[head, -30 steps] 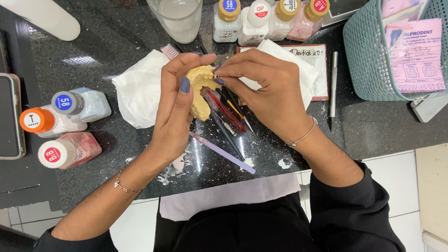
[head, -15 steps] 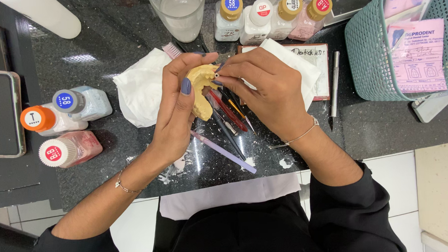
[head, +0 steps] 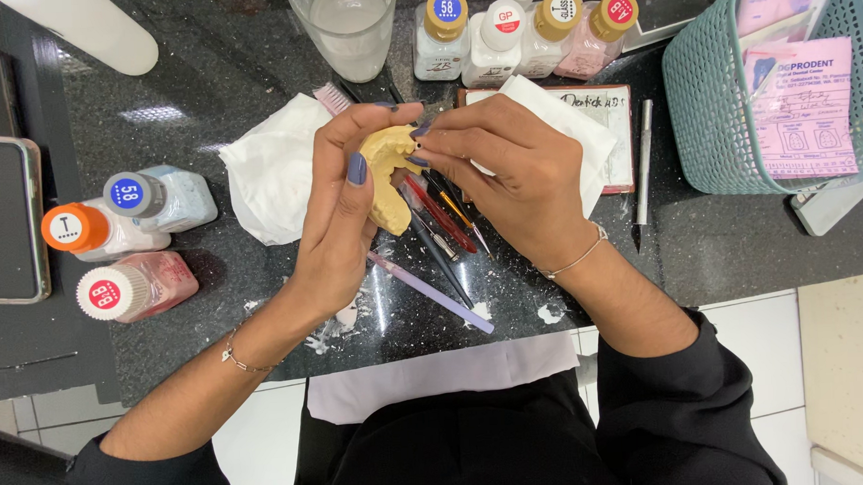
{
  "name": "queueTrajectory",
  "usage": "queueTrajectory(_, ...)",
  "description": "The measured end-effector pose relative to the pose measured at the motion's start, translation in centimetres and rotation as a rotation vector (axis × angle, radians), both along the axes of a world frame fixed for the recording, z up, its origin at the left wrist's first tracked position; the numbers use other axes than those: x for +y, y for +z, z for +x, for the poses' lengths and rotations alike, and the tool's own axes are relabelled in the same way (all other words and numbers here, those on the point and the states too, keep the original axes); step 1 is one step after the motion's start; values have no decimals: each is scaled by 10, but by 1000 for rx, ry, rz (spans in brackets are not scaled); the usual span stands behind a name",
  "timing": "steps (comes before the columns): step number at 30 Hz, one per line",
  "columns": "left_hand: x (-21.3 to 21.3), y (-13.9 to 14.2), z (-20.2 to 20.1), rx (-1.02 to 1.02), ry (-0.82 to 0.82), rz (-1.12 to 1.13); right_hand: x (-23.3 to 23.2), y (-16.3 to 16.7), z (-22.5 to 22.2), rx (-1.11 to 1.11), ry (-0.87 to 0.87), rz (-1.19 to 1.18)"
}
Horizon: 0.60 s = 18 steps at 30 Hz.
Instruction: The person holds a yellow dental stone model of a dental arch and uses a fine brush to apply material onto the teeth on the model. They set the brush down, pick up a small hand tool to work on the model, then use tweezers to place and press a small tooth component onto the model and check its fit by hand.
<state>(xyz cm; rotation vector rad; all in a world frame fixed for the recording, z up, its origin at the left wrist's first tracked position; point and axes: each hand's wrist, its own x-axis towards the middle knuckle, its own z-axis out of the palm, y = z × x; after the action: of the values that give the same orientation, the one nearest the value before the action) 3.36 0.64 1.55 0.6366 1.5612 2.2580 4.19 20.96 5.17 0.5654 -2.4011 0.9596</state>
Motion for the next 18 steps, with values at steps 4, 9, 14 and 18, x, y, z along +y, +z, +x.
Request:
queueTrajectory(4, 1, 0, 2, 52, 13, 3, 1, 0, 1, -5, -5, 10)
queueTrajectory(9, 3, 0, 5, 15, 13, 57, 1, -2, 3, -111, 33, -157)
queueTrajectory(14, 0, -1, 7, 84, 35, 11, -7, -9, 4, -8, 22, -156)
queueTrajectory(18, 0, -4, 9, 246, 95, -50, -7, -8, 3, 166, 58, -34)
